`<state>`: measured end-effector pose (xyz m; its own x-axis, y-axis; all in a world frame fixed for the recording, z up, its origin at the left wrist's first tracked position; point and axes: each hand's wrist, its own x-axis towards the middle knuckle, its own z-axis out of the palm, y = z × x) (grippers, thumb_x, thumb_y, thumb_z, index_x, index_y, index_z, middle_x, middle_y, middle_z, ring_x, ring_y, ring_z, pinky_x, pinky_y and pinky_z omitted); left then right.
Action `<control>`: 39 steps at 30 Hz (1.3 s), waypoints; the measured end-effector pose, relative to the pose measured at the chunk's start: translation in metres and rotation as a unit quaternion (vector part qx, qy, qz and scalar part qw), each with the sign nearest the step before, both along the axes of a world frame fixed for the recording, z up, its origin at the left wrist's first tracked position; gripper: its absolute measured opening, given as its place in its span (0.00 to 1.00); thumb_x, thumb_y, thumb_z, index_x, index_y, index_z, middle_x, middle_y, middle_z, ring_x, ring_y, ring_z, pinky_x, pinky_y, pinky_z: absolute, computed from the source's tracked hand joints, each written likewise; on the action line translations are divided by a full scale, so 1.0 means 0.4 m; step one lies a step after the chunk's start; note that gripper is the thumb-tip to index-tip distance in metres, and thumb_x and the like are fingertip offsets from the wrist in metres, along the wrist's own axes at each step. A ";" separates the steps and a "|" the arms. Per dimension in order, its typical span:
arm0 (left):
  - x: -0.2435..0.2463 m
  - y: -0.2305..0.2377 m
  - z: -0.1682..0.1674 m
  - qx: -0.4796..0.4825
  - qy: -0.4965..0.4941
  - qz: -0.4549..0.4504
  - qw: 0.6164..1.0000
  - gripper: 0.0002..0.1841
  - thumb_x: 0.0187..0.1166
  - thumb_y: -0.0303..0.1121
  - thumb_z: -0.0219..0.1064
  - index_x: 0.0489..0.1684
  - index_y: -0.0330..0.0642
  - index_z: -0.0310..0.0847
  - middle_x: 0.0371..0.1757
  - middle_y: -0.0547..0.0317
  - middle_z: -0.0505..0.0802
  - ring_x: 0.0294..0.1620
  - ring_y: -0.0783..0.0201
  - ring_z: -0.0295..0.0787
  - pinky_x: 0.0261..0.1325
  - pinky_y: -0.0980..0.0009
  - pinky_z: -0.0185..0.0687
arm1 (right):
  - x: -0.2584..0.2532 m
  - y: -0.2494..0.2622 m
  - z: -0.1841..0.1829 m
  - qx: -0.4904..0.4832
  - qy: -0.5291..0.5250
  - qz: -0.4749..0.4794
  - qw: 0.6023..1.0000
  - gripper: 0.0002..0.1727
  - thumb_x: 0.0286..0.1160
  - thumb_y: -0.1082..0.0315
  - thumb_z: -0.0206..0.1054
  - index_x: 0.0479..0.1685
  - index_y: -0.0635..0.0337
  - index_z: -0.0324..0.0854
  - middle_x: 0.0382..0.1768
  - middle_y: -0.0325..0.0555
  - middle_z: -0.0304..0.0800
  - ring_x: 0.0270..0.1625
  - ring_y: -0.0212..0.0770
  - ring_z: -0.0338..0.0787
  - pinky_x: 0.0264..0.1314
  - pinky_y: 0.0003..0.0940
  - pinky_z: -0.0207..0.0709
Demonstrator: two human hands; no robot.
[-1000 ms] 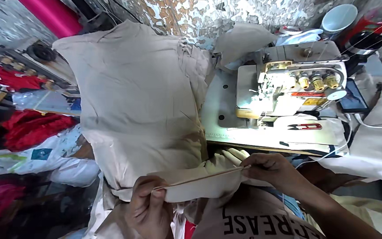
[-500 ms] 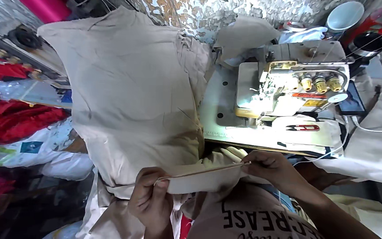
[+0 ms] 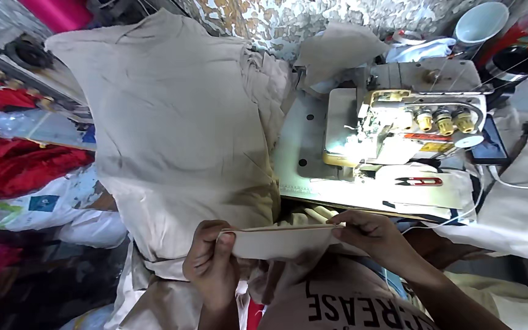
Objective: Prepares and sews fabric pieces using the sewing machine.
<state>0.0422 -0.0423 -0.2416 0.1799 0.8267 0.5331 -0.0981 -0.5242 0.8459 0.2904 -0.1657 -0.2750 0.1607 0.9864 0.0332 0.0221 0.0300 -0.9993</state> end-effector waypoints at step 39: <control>0.656 0.225 -0.271 0.187 0.334 -0.157 0.910 0.07 0.76 0.26 0.71 0.46 0.34 0.90 0.48 0.46 0.94 0.53 0.48 0.90 0.64 0.49 0.78 | 0.031 -0.061 -0.255 -0.050 0.125 -0.387 0.912 0.04 0.74 0.77 0.64 0.41 0.65 0.83 0.28 0.34 0.88 0.29 0.21 0.86 0.35 0.16 0.82</control>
